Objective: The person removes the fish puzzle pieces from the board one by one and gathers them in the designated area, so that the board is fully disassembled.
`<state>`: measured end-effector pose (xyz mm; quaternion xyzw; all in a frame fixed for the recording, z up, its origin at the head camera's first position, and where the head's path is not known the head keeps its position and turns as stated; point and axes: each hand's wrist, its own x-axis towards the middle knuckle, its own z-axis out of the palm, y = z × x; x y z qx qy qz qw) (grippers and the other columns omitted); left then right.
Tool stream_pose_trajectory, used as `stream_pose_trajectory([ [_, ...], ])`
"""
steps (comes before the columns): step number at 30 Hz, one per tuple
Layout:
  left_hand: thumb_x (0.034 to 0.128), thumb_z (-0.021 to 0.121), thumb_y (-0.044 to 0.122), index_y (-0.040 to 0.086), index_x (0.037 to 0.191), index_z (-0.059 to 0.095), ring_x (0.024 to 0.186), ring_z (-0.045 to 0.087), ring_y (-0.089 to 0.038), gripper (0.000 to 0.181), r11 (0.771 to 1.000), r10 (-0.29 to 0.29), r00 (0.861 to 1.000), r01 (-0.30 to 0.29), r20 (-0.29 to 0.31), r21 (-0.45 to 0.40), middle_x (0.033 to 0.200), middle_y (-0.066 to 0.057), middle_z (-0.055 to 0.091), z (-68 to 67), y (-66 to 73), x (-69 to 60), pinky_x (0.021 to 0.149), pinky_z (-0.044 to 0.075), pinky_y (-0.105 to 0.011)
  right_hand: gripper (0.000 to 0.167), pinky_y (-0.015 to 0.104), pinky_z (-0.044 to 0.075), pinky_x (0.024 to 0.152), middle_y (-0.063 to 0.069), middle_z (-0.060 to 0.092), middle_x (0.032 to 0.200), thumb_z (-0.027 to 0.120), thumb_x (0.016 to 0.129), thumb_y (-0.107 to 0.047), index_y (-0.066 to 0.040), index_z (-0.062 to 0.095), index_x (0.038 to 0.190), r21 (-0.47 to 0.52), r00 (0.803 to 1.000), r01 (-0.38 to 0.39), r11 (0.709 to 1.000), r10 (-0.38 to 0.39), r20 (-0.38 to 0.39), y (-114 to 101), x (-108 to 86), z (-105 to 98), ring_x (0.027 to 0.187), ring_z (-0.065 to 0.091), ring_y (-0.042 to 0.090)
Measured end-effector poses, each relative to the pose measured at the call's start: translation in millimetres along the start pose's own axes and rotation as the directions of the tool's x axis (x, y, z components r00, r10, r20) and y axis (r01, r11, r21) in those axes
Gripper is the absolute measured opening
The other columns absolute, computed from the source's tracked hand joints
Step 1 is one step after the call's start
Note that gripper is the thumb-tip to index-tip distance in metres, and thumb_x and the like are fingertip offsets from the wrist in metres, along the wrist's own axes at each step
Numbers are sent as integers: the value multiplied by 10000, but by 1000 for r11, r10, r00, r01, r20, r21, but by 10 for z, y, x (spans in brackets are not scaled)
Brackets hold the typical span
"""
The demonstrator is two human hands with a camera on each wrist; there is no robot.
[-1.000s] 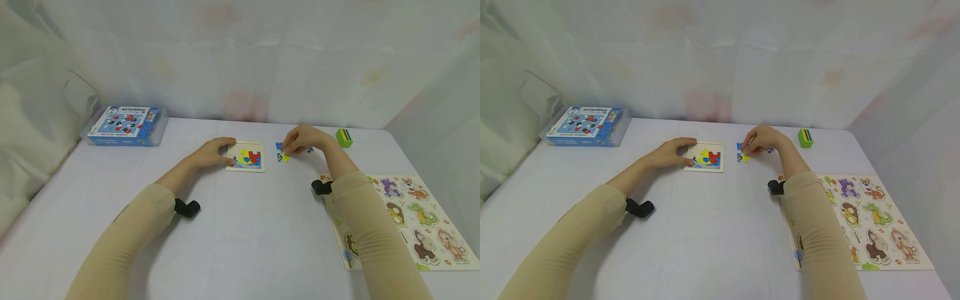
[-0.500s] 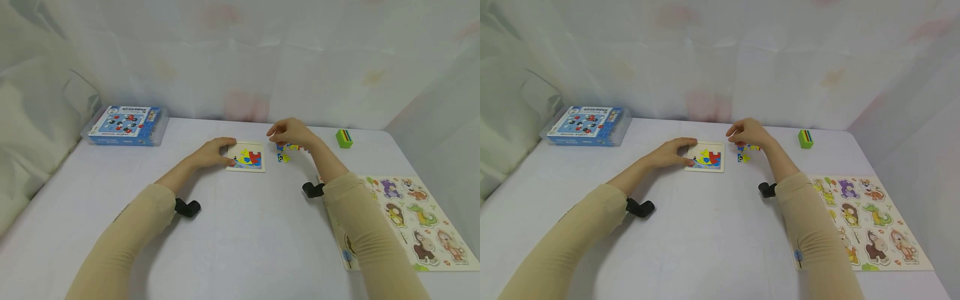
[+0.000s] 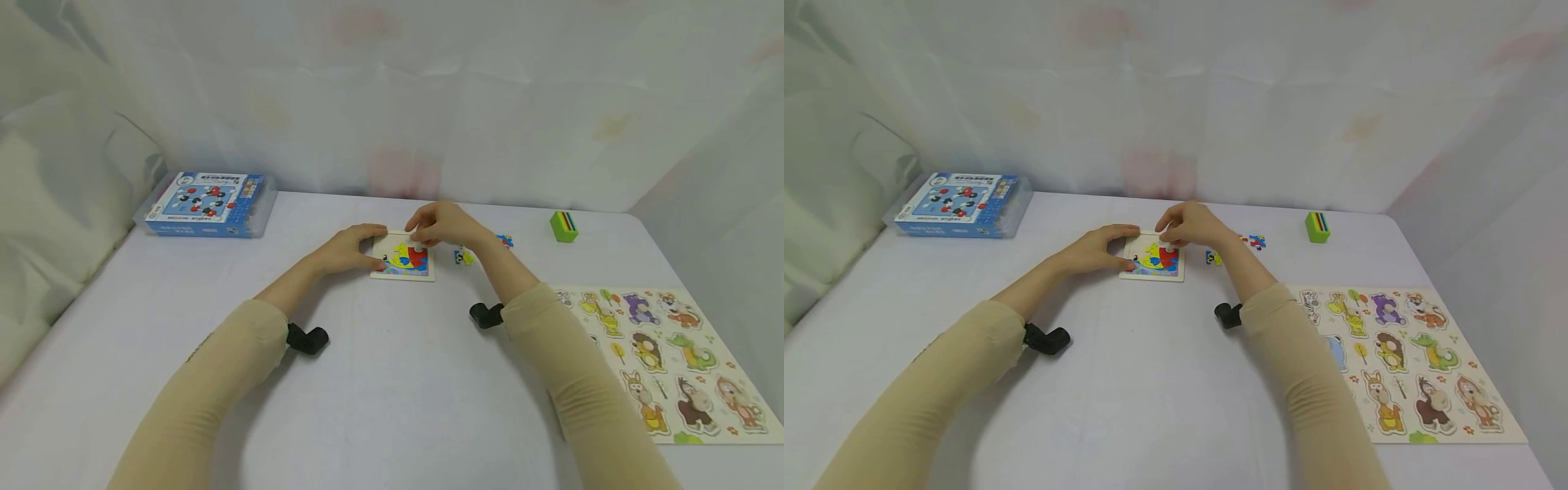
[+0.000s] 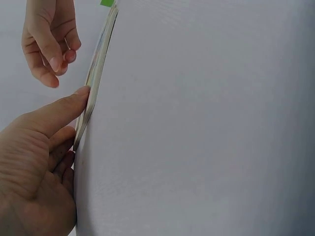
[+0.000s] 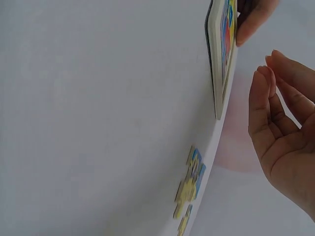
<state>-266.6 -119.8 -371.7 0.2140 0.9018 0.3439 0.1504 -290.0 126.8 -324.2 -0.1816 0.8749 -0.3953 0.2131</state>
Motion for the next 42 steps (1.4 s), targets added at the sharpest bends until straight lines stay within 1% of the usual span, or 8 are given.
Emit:
stream_pose_trajectory([
  [6,830,755,365,155,1505,414,1531,254,-261,784,1000,4,1000,-4,3,-3,1613,-30,353,-4,8,-9,1262,202,-518,271,267,586,791,83,678,914,682,917,-177,-59,687,1160,5,999,-6,1000,6,32,-28,47,73,817,656,212],
  [11,830,758,368,156,1509,406,1534,248,-262,794,1000,7,1000,-7,9,-2,1616,-32,348,-5,11,-8,1264,199,-514,220,237,547,748,50,671,887,681,913,-187,-97,704,1112,-39,999,-9,999,10,42,-9,83,121,777,617,190],
  [16,828,762,372,157,1511,404,1536,246,-261,800,1000,5,1000,-5,11,-4,1615,-33,349,-6,18,-7,1265,201,-504,204,237,497,713,29,663,851,687,887,-149,-114,712,1087,-84,998,16,996,-11,59,15,112,141,751,583,176],
  [21,827,764,376,163,1512,404,1537,244,-260,803,1000,2,1000,-2,10,0,1614,-33,351,-5,7,0,1265,202,-501,232,238,492,750,23,679,897,717,859,-131,-134,714,1091,-128,997,38,991,-28,77,42,136,153,818,600,163],
  [26,826,768,370,159,1511,406,1537,244,-264,803,1000,1,1000,-1,11,0,1612,-38,354,-1,-6,6,1262,204,-509,260,233,484,768,29,672,938,740,849,-141,-141,710,1106,-146,996,31,989,-18,90,35,125,171,875,601,164],
  [36,823,769,369,163,1512,404,1539,240,-263,806,1000,8,1000,-8,7,3,1614,-32,350,-16,-3,-6,1264,197,-513,287,254,434,772,-8,634,870,754,836,-148,-145,702,1118,-164,996,38,986,-24,89,22,118,194,878,558,155],
  [42,827,764,371,165,1514,401,1542,230,-265,804,1000,10,1000,-10,12,-4,1620,-35,337,-16,-7,-8,1262,194,-522,309,265,422,799,-6,614,873,762,836,-145,-140,700,1139,-154,996,18,988,-4,88,1,102,207,902,551,157],
])
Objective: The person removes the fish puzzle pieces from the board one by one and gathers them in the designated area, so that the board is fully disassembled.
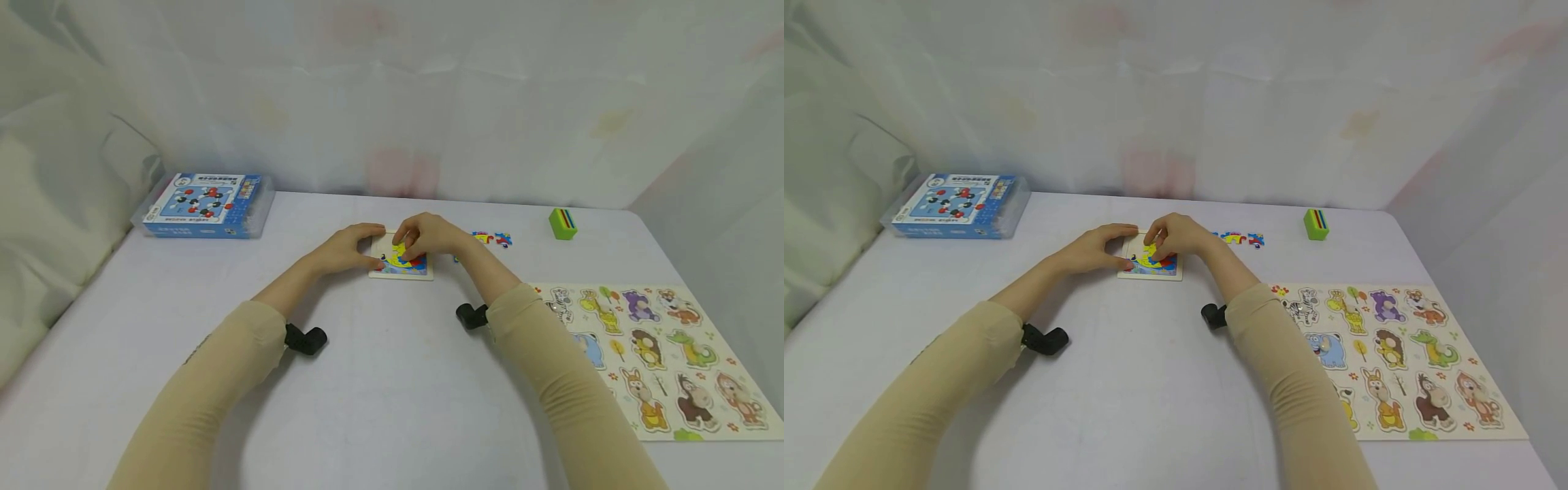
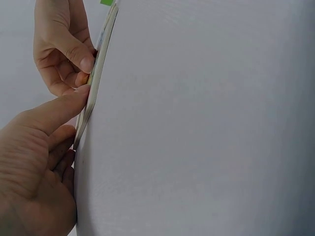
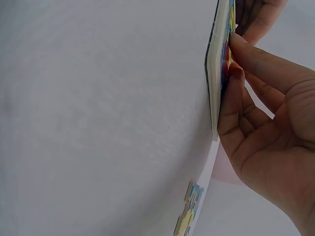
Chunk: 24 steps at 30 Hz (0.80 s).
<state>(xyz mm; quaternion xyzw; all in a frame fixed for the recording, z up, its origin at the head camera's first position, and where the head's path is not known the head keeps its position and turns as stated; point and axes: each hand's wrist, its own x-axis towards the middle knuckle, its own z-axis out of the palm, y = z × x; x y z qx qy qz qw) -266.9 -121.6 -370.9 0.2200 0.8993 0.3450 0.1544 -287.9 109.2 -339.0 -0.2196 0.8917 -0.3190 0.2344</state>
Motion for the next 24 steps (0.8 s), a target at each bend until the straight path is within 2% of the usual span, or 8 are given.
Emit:
stream_pose_trajectory([
  [7,829,757,374,123,1513,396,1539,238,-276,814,1000,13,1000,-13,-6,15,1616,-56,342,17,9,25,1264,198,-512,298,273,418,813,-17,595,861,749,849,-149,-141,690,1141,13,1000,-10,1000,10,-1,8,-5,9,910,545,157],
  [16,853,731,353,39,1503,391,1508,298,-320,798,996,65,997,-63,-37,57,1591,-131,375,117,76,106,1252,240,-500,293,265,426,806,-18,590,854,752,837,-111,-116,686,1122,39,1000,0,999,0,-2,21,8,18,875,540,152],
  [24,850,739,341,40,1507,383,1521,268,-321,806,997,43,998,-41,-41,66,1593,-136,369,154,119,147,1266,204,-499,294,286,430,837,-6,599,865,759,833,-119,-116,687,1118,39,1000,13,999,-12,-10,37,7,20,870,540,158],
])
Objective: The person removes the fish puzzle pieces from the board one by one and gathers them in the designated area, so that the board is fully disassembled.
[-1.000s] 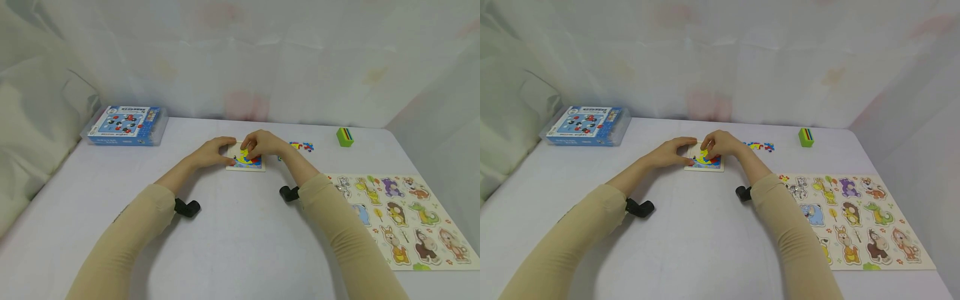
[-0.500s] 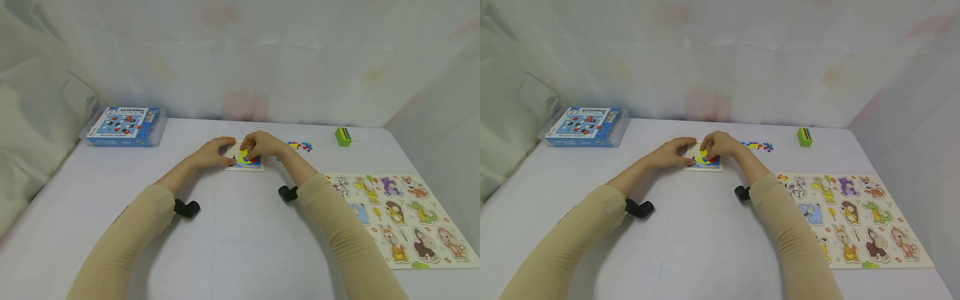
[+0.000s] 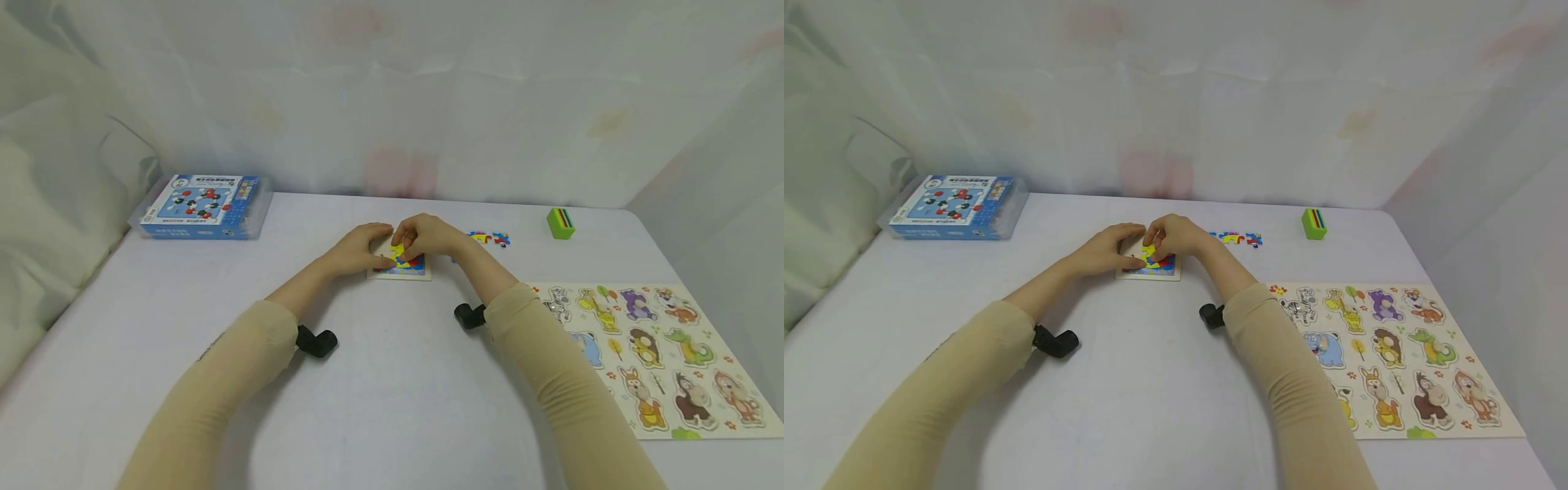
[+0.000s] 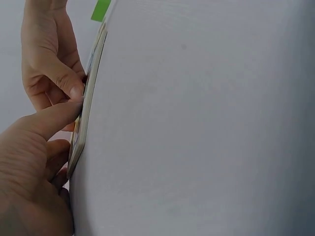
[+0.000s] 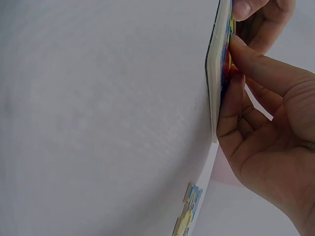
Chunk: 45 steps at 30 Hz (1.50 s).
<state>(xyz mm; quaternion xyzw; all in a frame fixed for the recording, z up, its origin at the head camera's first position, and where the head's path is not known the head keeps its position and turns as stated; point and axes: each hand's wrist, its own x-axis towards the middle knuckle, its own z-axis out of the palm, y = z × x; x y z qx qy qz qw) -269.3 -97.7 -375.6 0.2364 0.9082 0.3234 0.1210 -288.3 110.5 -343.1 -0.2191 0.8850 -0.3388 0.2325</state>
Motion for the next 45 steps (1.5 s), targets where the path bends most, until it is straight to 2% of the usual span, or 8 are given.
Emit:
stream_pose_trajectory([
  [11,858,737,351,53,1511,381,1525,259,-321,801,1000,3,1000,-3,10,-3,1599,-137,356,7,-2,18,1267,198,-504,284,278,429,822,-1,592,872,759,834,-125,-140,690,1110,-12,1000,-4,1000,4,-9,13,-12,-14,882,548,170],
  [21,858,732,355,49,1511,380,1511,286,-328,802,1000,7,1000,-7,13,-7,1592,-143,364,11,-7,24,1255,224,-519,299,276,415,790,12,586,877,759,825,-108,-106,668,1110,14,1000,7,1000,-7,-7,-5,-33,-19,876,531,168],
  [28,858,734,342,47,1512,376,1515,280,-322,802,1000,2,1000,-2,14,-8,1595,-141,360,6,2,15,1259,221,-504,216,266,435,832,29,640,928,761,818,-63,-59,660,1008,30,999,39,999,-38,-12,-12,-23,0,938,541,179],
  [35,858,737,330,34,1506,383,1514,282,-321,795,1000,4,1000,-4,12,-11,1590,-144,368,1,1,8,1263,215,-495,373,269,429,817,16,586,939,793,801,-113,-97,650,1145,1,1000,0,1000,0,-24,-16,-15,1,919,526,177],
  [45,862,732,344,51,1518,368,1527,257,-314,805,1000,-5,1000,5,18,-16,1605,-132,345,-3,-2,-2,1268,199,-497,370,268,437,837,41,584,948,800,800,-125,-51,616,1112,-1,999,-21,1000,21,-36,-49,-32,4,908,524,188],
])
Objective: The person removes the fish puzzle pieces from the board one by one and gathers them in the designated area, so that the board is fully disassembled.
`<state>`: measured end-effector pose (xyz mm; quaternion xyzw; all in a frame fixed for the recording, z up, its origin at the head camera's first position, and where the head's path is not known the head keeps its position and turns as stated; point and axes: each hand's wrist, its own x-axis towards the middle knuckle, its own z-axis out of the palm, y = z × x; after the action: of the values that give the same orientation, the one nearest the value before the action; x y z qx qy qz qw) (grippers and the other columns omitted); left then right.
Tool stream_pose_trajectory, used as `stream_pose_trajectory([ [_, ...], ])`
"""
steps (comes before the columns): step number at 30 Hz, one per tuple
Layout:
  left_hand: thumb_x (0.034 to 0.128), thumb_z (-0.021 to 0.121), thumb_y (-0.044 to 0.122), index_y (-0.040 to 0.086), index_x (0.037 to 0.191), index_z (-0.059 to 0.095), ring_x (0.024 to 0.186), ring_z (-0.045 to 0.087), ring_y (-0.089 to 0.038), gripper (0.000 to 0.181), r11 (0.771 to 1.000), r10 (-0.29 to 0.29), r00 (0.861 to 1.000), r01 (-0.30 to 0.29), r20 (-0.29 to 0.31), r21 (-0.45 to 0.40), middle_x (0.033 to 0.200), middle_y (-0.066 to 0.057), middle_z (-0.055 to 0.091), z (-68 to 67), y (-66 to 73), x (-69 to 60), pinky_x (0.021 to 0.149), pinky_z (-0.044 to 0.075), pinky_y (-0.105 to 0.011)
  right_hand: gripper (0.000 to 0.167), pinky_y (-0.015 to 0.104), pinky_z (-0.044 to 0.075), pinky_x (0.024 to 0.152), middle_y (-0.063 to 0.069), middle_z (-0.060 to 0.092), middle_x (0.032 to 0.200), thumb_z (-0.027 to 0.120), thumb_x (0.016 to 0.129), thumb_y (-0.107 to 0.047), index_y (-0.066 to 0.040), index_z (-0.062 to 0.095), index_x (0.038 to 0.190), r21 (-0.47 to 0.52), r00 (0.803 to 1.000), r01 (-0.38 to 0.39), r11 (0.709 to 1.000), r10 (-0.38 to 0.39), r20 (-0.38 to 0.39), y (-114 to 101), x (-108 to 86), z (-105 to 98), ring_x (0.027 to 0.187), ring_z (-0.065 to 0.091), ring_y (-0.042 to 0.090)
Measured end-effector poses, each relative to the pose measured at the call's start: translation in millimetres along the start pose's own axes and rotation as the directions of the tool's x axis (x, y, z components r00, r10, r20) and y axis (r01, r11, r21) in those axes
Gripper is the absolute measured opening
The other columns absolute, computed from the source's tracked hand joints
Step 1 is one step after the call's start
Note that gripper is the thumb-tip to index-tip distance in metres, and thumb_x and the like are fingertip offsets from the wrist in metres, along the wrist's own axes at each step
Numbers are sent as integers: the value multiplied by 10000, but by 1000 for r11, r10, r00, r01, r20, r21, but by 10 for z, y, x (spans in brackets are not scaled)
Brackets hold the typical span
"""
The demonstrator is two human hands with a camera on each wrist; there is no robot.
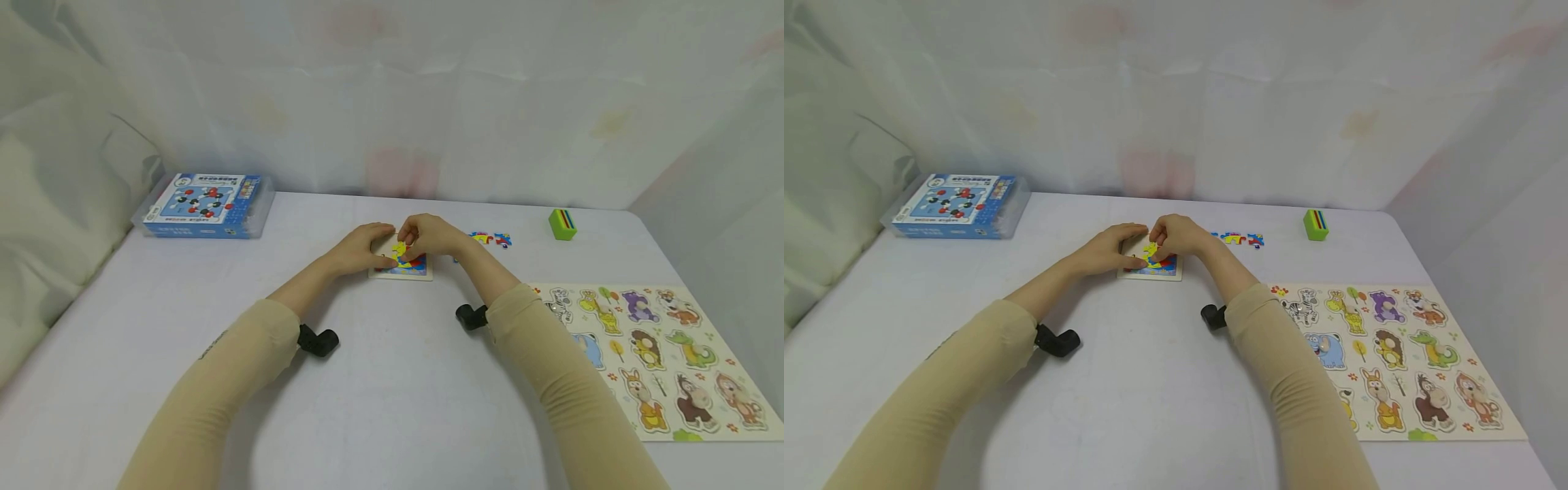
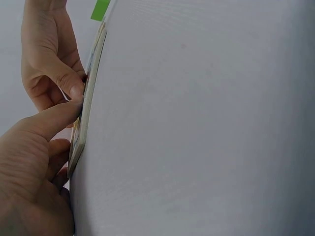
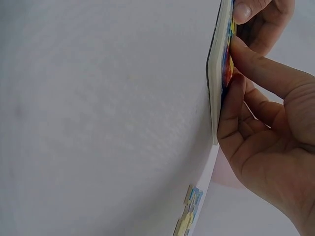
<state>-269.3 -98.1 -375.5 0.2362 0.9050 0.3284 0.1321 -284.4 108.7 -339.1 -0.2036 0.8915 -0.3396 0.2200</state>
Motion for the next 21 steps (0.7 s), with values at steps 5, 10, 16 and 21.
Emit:
stream_pose_trajectory([
  [5,864,733,349,56,1519,367,1530,248,-318,806,1000,-4,1000,4,0,-7,1611,-135,331,-1,4,-8,1266,200,-506,363,278,443,842,35,581,933,801,792,-109,-56,598,1088,4,1000,21,1000,-21,-7,-12,-14,-1,903,528,188],
  [10,862,735,342,43,1512,377,1526,257,-319,800,1000,1,1000,-1,-2,-10,1604,-142,343,-3,7,-7,1265,205,-501,376,299,442,887,54,586,984,802,795,-106,-61,585,1099,6,1000,16,1000,-16,-11,2,2,6,954,531,206],
  [16,864,731,341,45,1513,376,1526,256,-320,797,1000,1,1000,-1,-2,-4,1604,-142,342,3,5,2,1265,205,-502,382,291,441,866,50,588,973,805,799,-106,-70,584,1107,9,1000,5,1000,-5,-12,8,13,7,942,532,204],
  [21,864,731,337,44,1511,379,1522,265,-322,792,1000,-1,1000,1,-4,5,1601,-145,347,7,7,7,1265,206,-503,345,277,457,852,56,589,970,755,838,-80,-63,581,1135,24,1000,2,1000,-2,5,11,6,4,923,546,200],
])
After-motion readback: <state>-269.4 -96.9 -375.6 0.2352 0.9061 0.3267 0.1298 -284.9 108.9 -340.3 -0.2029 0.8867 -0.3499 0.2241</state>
